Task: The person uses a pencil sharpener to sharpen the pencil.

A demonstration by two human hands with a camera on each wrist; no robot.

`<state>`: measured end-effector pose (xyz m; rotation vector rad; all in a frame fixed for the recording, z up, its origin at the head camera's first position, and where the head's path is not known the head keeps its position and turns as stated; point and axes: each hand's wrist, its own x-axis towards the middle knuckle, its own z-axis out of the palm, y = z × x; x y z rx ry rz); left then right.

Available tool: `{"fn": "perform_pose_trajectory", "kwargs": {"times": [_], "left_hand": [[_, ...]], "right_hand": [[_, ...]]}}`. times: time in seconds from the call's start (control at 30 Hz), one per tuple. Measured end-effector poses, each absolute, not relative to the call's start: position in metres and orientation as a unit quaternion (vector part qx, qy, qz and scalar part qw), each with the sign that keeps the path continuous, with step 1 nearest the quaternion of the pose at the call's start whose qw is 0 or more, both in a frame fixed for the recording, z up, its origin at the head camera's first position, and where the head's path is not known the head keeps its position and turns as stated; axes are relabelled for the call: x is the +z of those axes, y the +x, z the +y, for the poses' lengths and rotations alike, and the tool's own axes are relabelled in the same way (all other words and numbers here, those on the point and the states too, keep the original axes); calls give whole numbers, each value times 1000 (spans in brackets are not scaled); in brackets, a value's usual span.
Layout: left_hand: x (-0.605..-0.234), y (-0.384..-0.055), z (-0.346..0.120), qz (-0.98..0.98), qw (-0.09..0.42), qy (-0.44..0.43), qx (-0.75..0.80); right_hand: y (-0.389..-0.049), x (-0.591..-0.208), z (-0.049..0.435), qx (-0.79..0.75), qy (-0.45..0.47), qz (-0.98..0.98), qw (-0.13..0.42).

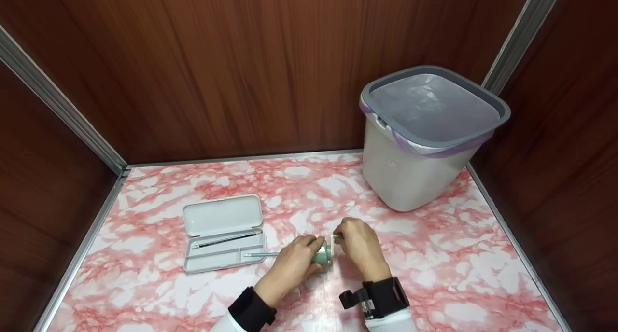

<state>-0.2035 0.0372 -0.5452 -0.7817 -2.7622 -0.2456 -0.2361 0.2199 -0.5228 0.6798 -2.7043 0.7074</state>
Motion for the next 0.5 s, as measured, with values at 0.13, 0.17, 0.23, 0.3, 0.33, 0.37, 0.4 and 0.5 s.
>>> {"fn": "perform_pose_trajectory", "kwargs": {"times": [0.13, 0.17, 0.23, 0.3, 0.33, 0.37, 0.4, 0.5], "left_hand": [[-546, -204, 38, -949, 126, -274, -87], [-546, -204, 38, -949, 125, -275, -89], [-546, -204, 38, -949, 123, -275, -93], [-546, -204, 38, -949, 120, -274, -95], [-546, -204, 38, -950, 118, -274, -96], [-546, -204, 37, -950, 114, -273, -95], [-545, -204, 37, -951, 112, -272, -95], [-545, -204, 36, -952, 105, -271, -92]], "right_hand": [[-244, -536, 218, 234, 204, -943, 119], [-245, -540, 218, 232, 197, -946, 111], [-245, -546, 217, 231, 181, -952, 92], [-244, -551, 216, 231, 166, -956, 73], [-244, -553, 215, 232, 162, -957, 61], [-243, -555, 214, 231, 163, -958, 50], [-242, -557, 214, 230, 165, -958, 41], [-238, -560, 214, 231, 194, -953, 24]]}}
